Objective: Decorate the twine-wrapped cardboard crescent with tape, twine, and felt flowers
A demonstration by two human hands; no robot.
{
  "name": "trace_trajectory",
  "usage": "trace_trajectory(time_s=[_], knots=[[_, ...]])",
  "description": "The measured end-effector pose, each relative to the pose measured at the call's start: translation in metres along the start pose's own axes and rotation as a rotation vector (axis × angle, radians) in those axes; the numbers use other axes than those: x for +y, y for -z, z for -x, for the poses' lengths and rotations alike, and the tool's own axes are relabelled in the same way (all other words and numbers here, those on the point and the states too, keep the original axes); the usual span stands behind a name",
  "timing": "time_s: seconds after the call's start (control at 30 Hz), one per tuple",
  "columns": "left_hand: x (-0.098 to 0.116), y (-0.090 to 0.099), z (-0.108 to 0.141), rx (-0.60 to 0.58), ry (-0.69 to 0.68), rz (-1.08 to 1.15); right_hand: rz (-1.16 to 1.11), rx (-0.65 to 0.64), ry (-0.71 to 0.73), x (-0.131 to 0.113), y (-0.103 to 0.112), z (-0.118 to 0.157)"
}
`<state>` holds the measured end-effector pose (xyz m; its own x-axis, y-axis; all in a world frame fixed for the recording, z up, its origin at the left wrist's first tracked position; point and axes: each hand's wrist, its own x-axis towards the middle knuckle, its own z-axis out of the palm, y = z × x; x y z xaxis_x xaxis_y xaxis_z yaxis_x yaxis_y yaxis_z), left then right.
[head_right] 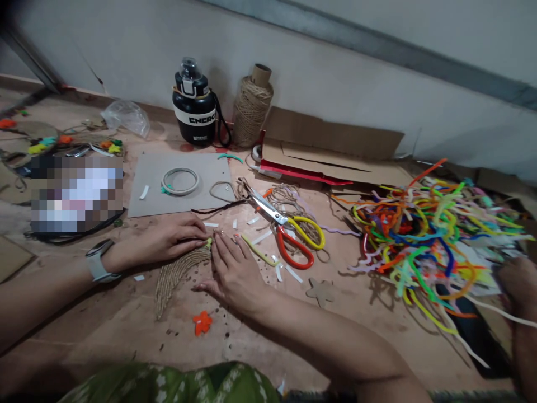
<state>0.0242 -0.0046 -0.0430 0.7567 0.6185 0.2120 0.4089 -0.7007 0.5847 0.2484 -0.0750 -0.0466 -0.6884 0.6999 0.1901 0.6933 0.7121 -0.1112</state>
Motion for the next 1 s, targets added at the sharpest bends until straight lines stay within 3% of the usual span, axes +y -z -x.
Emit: trace_trajectory(time_s=[0.23,0.4,0.53,0.6,0.7,0.77,0.9,1.0], knots=[[0.000,-0.001,0.000,0.015,0.002,0.020,-0.202,-0.098,-0.027,0.008,0.008,-0.001],[-0.001,0.000,0.000,0.058,0.007,0.083,-0.439,0.053,-0.082,0.023,0.009,0.000],[0.000,0.002,0.000,0.079,0.006,0.072,-0.415,0.135,-0.061,0.018,0.030,0.003],[0.001,0.003,0.001,0.142,0.047,0.074,-0.430,0.000,-0.062,0.009,0.047,0.005],[0.001,0.005,0.001,0.207,0.087,0.069,-0.456,-0.372,-0.034,-0.006,0.063,0.009],[0.000,0.005,0.001,0.218,0.091,0.062,-0.462,-0.478,-0.013,-0.015,0.063,0.012],[-0.002,0.003,0.002,0.194,0.066,0.068,-0.620,-0.497,-0.041,-0.015,0.052,0.012],[0.000,0.004,0.002,0.201,0.047,0.102,-0.820,-0.425,-0.278,0.000,0.048,0.004]])
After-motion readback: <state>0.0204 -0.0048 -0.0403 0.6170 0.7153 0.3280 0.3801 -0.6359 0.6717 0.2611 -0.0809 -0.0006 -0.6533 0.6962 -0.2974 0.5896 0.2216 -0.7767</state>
